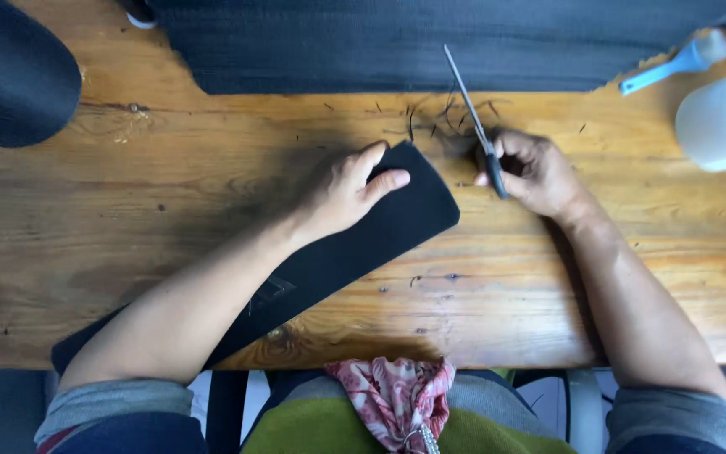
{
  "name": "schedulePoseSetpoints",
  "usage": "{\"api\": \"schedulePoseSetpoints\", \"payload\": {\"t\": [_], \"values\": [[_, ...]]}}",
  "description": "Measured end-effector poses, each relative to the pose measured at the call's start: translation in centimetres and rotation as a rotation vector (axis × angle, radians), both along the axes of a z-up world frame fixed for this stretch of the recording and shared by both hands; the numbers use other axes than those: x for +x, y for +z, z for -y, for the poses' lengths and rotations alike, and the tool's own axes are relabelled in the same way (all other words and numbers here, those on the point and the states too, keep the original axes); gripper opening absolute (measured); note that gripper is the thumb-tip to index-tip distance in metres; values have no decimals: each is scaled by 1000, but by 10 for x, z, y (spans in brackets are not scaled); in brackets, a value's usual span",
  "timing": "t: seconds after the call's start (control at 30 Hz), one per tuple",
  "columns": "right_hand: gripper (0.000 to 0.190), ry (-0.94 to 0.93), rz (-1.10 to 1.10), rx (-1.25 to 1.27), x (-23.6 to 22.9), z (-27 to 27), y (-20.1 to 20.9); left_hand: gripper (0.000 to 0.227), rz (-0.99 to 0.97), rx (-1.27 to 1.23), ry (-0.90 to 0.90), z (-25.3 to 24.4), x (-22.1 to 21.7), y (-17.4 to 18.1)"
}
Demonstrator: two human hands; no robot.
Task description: Cutting shapes out of black foam mats using scissors and cleaning them with a brush.
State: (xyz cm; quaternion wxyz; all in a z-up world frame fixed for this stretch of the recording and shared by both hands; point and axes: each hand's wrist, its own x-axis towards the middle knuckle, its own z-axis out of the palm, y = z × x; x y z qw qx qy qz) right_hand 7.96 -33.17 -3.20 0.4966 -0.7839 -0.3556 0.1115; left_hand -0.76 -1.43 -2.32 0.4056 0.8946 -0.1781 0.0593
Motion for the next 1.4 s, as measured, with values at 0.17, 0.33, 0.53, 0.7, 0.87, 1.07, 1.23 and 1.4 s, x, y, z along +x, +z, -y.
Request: {"api": "schedulePoseSetpoints", "payload": {"t": [0.17, 0.33, 0.53, 0.7, 0.87, 1.07, 1.23, 1.4], "values": [[30, -5, 31, -17, 0, -3, 4, 63, -42, -67, -34, 0, 2, 0], [24, -36, -73, 12, -9, -17, 24, 64, -84, -69, -27, 2, 1, 0], [17, -66, -225, 86, -21, -31, 42, 62, -75, -85, -35, 1, 1, 3], [17, -29, -203, 128, -26, -32, 36, 66, -87, -101, -37, -1, 5, 0], [18, 23, -231, 124, -36, -38, 46, 64, -107, -118, -38, 0, 0, 6], [23, 86, -328, 85, -36, -30, 31, 62, -119, -128, -19, 1, 2, 5], [23, 76, -363, 14, -44, -38, 52, 63, -125, -141, -24, -2, 0, 4], [24, -45, -405, -112, -50, -33, 46, 61, -117, -110, -10, 0, 0, 3]]}}
